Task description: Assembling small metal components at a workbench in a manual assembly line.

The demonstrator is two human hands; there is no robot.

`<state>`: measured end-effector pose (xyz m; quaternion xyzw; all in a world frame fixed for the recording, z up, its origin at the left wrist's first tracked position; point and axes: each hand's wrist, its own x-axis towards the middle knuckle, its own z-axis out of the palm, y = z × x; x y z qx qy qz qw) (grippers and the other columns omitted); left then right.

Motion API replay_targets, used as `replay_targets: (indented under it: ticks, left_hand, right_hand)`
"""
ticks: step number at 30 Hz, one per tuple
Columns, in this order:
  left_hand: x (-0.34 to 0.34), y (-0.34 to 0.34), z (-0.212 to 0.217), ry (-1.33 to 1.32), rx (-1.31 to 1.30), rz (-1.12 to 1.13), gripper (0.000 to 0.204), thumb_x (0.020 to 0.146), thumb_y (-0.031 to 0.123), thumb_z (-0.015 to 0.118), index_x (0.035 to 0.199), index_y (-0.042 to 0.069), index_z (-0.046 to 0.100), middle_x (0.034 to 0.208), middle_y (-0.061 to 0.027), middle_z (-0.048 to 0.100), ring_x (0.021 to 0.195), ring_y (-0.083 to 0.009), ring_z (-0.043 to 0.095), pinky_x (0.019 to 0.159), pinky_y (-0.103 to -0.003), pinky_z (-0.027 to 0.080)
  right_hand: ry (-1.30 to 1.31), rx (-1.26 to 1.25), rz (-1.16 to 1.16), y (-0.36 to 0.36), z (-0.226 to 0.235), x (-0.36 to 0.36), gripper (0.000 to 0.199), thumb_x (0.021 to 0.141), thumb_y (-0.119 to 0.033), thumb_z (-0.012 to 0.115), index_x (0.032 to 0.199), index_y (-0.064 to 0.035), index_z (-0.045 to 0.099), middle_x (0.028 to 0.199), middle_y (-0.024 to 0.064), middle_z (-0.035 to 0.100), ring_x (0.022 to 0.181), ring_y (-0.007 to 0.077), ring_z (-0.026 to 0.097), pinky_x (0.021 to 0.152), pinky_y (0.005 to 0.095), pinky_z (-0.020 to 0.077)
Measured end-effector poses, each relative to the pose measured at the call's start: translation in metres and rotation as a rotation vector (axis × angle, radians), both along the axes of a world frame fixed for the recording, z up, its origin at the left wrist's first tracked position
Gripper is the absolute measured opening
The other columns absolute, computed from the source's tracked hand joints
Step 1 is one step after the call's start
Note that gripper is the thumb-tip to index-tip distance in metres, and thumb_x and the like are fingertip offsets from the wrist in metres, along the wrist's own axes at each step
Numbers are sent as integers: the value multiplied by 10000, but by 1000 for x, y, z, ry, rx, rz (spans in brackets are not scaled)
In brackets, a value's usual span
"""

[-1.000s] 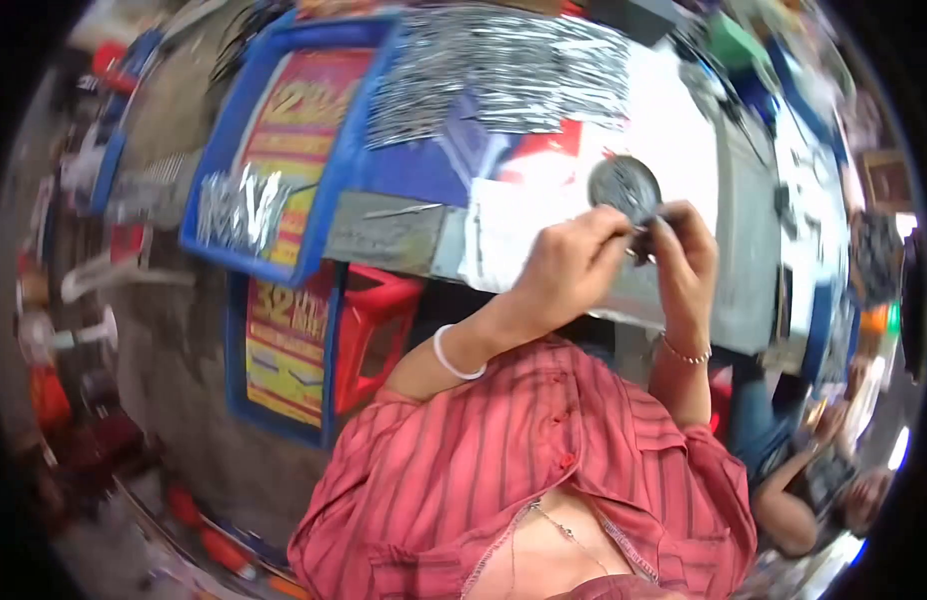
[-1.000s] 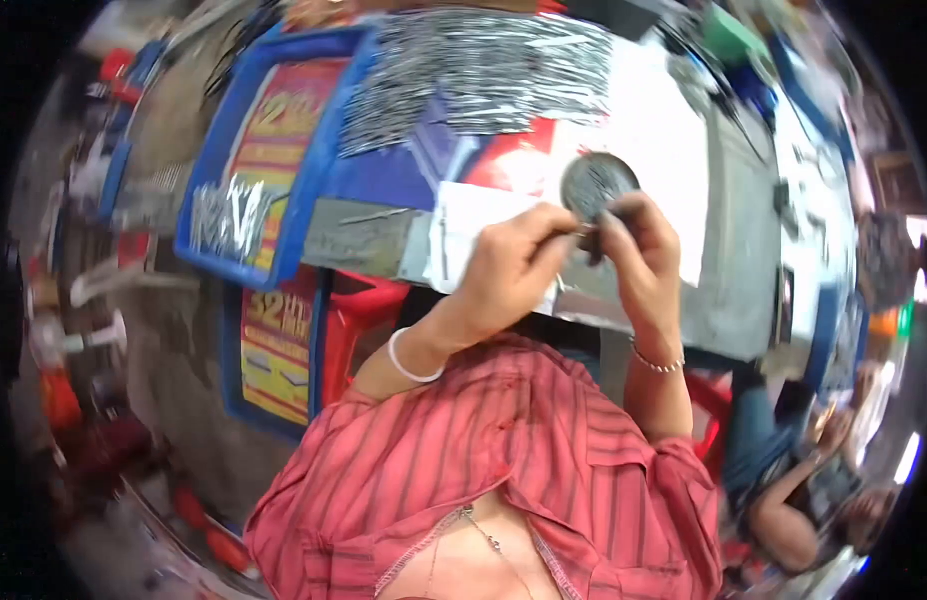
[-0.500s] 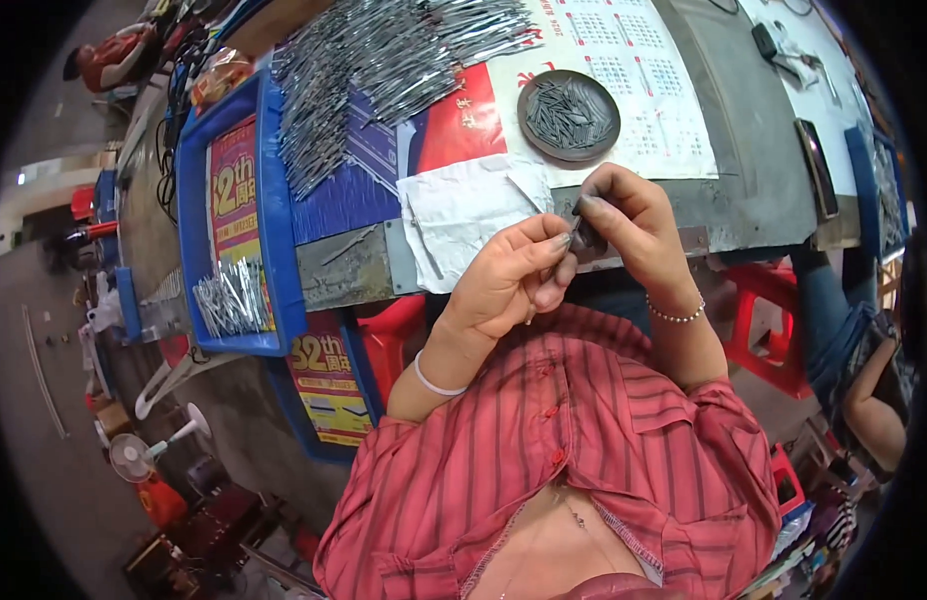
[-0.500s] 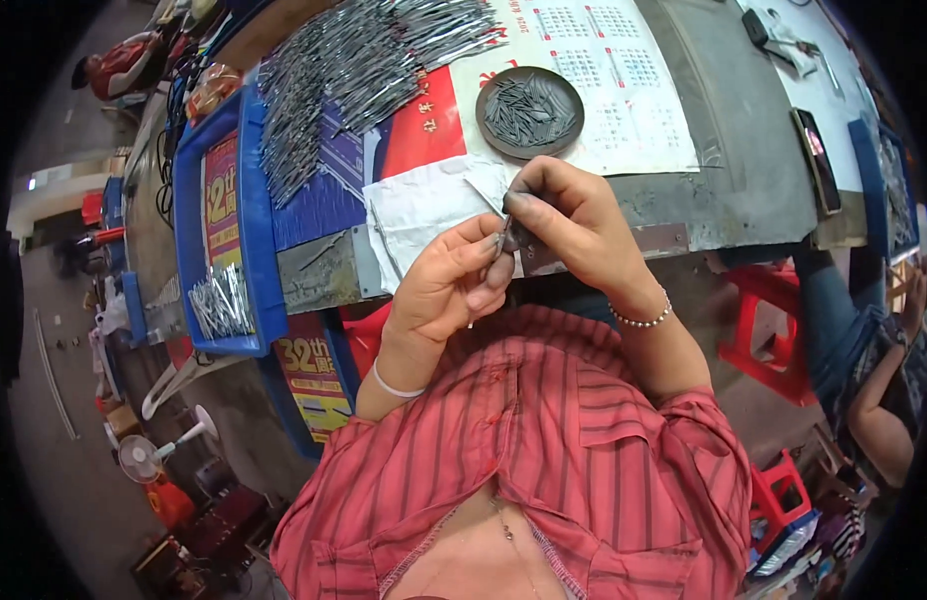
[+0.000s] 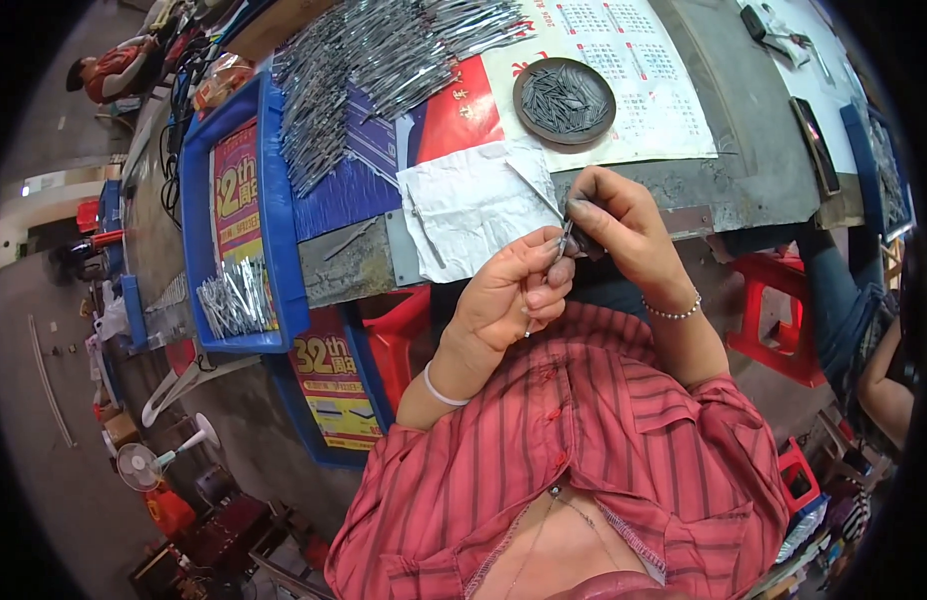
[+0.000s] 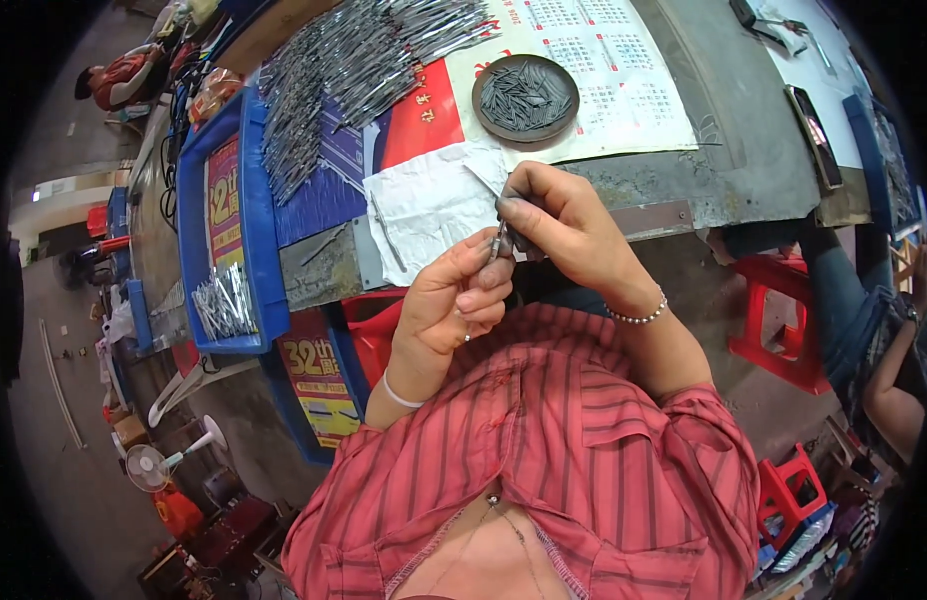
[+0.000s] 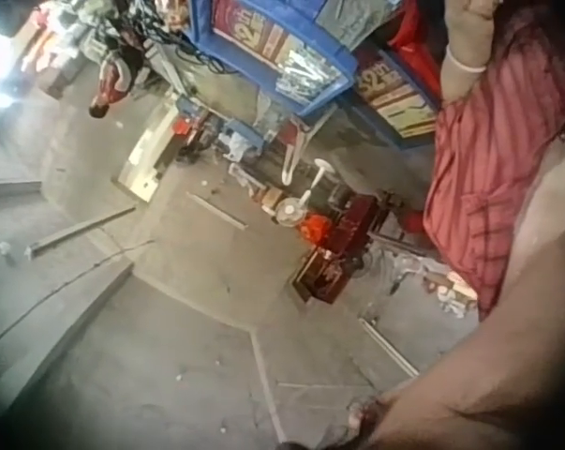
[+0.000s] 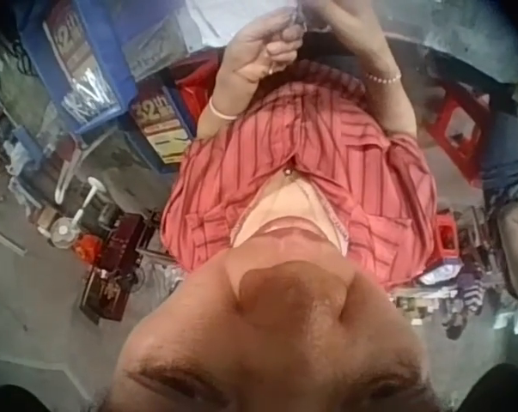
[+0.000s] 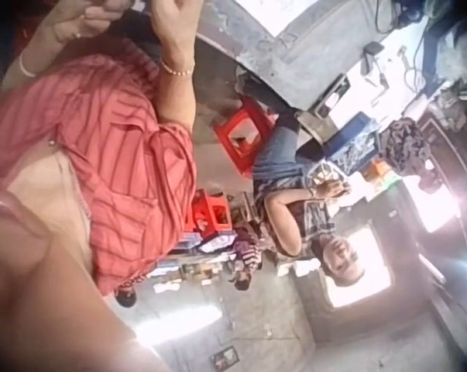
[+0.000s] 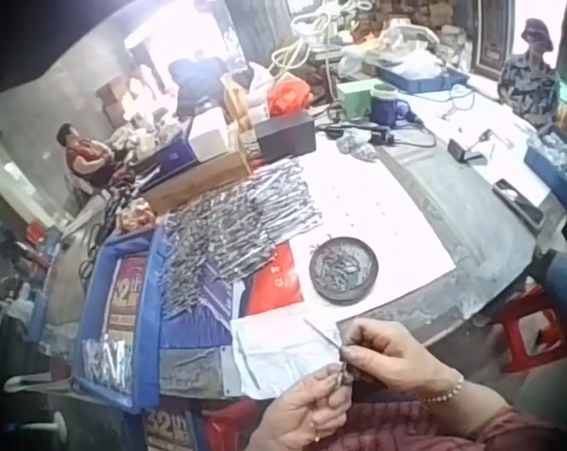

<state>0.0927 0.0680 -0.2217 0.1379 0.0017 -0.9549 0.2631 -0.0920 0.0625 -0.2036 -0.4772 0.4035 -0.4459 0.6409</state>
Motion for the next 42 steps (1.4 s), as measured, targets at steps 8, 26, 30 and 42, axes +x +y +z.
replay_targets:
  ticks: [8,26,30,42]
  left_hand:
    - [1,2,2,7,7,-17,166,966,148,466,1061,26,526,756,-30,524,497,-56,427,419,-199,340]
    - [-12,-145,20,-1264,-1409,353,136,887,81,579,961,-20,633,814,-40,629,701,-105,584,627,-240,464]
    - [-39,-229,8,-1521,-1983,504,119,812,68,624,911,10,659,856,-148,637,767,-259,635,693,-316,491]
    - [-60,-270,-16,-1663,-2175,540,200,788,69,633,982,19,630,891,-161,607,841,-346,594,740,-408,472]
  right_hand:
    - [-24,14,-9,4,-2,2,158,938,-172,537,866,-36,506,687,-44,490,570,14,429,486,181,342]
    - [611,-367,-603,10,-57,-59,126,853,-78,597,942,4,564,784,163,597,669,266,596,618,318,467]
    - [654,-434,-627,12,-65,-61,114,820,-27,599,917,3,548,761,163,571,664,313,583,598,367,458]
    - [657,-539,-577,5,-59,-55,117,776,21,614,865,-1,543,727,156,559,622,334,573,557,383,445]
